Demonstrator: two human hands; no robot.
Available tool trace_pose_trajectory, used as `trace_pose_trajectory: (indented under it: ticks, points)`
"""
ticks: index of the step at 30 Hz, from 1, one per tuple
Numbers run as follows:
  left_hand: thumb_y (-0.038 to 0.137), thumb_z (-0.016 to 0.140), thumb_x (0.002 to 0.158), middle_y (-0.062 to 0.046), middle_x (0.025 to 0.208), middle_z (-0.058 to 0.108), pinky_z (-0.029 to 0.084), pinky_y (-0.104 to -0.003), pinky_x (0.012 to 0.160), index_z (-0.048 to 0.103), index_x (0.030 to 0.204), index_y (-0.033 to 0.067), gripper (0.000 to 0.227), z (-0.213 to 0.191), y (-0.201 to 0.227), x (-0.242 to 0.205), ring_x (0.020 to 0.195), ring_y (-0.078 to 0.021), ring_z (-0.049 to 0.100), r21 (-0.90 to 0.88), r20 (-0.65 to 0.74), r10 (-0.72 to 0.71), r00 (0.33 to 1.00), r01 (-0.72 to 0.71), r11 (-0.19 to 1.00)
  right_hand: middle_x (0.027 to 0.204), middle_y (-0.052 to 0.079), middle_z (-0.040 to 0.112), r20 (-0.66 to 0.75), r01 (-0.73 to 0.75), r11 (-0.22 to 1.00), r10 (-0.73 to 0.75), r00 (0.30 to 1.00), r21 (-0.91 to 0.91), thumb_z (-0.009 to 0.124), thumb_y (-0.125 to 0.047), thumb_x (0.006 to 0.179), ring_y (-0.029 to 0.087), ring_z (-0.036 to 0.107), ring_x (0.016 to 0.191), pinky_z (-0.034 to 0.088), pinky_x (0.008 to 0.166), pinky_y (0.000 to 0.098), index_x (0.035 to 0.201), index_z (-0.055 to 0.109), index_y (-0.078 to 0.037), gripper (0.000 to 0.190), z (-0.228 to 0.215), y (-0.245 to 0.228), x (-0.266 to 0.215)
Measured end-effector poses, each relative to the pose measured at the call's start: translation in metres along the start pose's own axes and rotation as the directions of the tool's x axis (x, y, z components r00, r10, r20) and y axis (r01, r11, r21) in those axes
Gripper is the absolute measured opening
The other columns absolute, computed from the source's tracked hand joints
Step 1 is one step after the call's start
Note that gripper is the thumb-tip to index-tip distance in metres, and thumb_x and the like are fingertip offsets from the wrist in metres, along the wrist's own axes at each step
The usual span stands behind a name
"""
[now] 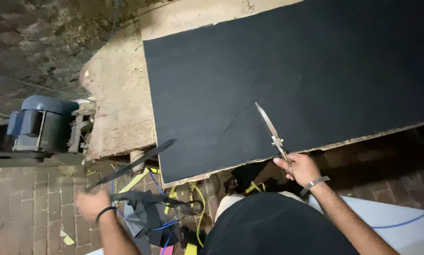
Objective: The person cuts a large piece of black fabric using shears, then measures and cuts a yellow foam sheet using a tape measure, ruler, and utility knife. The person stacks the cut foam pieces and places them on a wooden frame.
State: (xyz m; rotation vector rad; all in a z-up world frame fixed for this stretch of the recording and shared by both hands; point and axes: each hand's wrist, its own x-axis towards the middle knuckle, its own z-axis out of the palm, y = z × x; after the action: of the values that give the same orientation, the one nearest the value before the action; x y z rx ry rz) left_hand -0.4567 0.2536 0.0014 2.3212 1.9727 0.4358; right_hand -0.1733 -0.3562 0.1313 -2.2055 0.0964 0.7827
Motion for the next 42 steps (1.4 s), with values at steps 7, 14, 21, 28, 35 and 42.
trace_pose_trajectory:
  ticks: [7, 14, 21, 28, 35, 42]
  points:
    - [0.060, 0.074, 0.085, -0.024, 0.120, 0.072, 0.052, -0.045, 0.101, 0.072, 0.127, 0.0078, 0.068, 0.086, 0.132, -0.083, 0.116, -0.0397, 0.066, -0.282, 0.524, 0.395, 0.755, -0.284, 0.917, 0.056, 0.001, 0.059, -0.016, -0.011, 0.992, 0.013, 1.000, 0.124, 0.074, -0.045, 0.087, 0.010, 0.058, 0.049, 0.049, 0.046, 0.0265, 0.074, 0.069, -0.006, 0.042, 0.006, 0.009, 0.010]
    - [0.029, 0.092, 0.079, -0.007, 0.083, 0.067, 0.049, -0.034, 0.061, 0.066, 0.105, -0.0041, 0.049, 0.019, 0.200, -0.070, 0.072, -0.0192, 0.060, -0.652, 0.610, 0.394, 0.688, 0.152, 0.743, 0.056, 0.001, 0.057, -0.110, -0.057, 0.948, 0.096, 0.989, 0.314, 0.077, -0.046, 0.086, 0.011, 0.058, 0.048, 0.047, 0.044, 0.0270, 0.067, 0.061, -0.005, 0.048, -0.022, 0.079, 0.011]
    - [0.014, 0.084, 0.087, -0.007, 0.079, 0.064, 0.045, -0.028, 0.054, 0.064, 0.095, -0.0035, 0.027, -0.102, 0.390, -0.150, 0.063, -0.0145, 0.057, -0.776, 0.609, 0.586, 0.535, 0.249, 0.579, 0.057, 0.003, 0.057, -0.197, -0.086, 0.887, 0.194, 0.961, 0.454, 0.078, -0.048, 0.083, 0.013, 0.058, 0.046, 0.047, 0.043, 0.0275, 0.065, 0.060, -0.005, 0.050, -0.078, 0.163, 0.009]
    - [0.009, 0.078, 0.090, -0.007, 0.085, 0.070, 0.051, -0.029, 0.062, 0.070, 0.101, -0.0022, 0.018, -0.180, 0.597, -0.349, 0.069, -0.0128, 0.061, -0.964, 0.261, 0.830, 0.493, 0.081, 0.255, 0.059, 0.002, 0.056, -0.219, -0.094, 0.838, 0.246, 0.944, 0.537, 0.078, -0.046, 0.084, 0.012, 0.058, 0.048, 0.046, 0.043, 0.0261, 0.068, 0.060, -0.007, 0.046, -0.176, 0.239, -0.006]
    - [0.007, 0.075, 0.088, -0.008, 0.101, 0.077, 0.056, -0.027, 0.080, 0.071, 0.117, -0.0019, 0.030, -0.191, 0.721, -0.539, 0.087, -0.0125, 0.070, -0.994, 0.037, 0.936, 0.351, 0.109, -0.001, 0.060, 0.000, 0.050, -0.300, -0.014, 0.726, 0.302, 0.905, 0.687, 0.078, -0.044, 0.085, 0.011, 0.051, 0.047, 0.042, 0.042, 0.0252, 0.071, 0.059, -0.008, 0.043, -0.265, 0.310, -0.027]
    - [0.009, 0.076, 0.088, -0.015, 0.107, 0.079, 0.056, -0.031, 0.088, 0.069, 0.122, -0.0014, 0.036, -0.187, 0.831, -0.677, 0.097, -0.0193, 0.075, -0.995, -0.102, 0.951, 0.293, -0.049, -0.092, 0.057, 0.002, 0.051, -0.299, -0.071, 0.691, 0.400, 0.866, 0.720, 0.078, -0.043, 0.086, 0.012, 0.053, 0.046, 0.043, 0.043, 0.0267, 0.071, 0.058, -0.005, 0.045, -0.338, 0.367, -0.022]
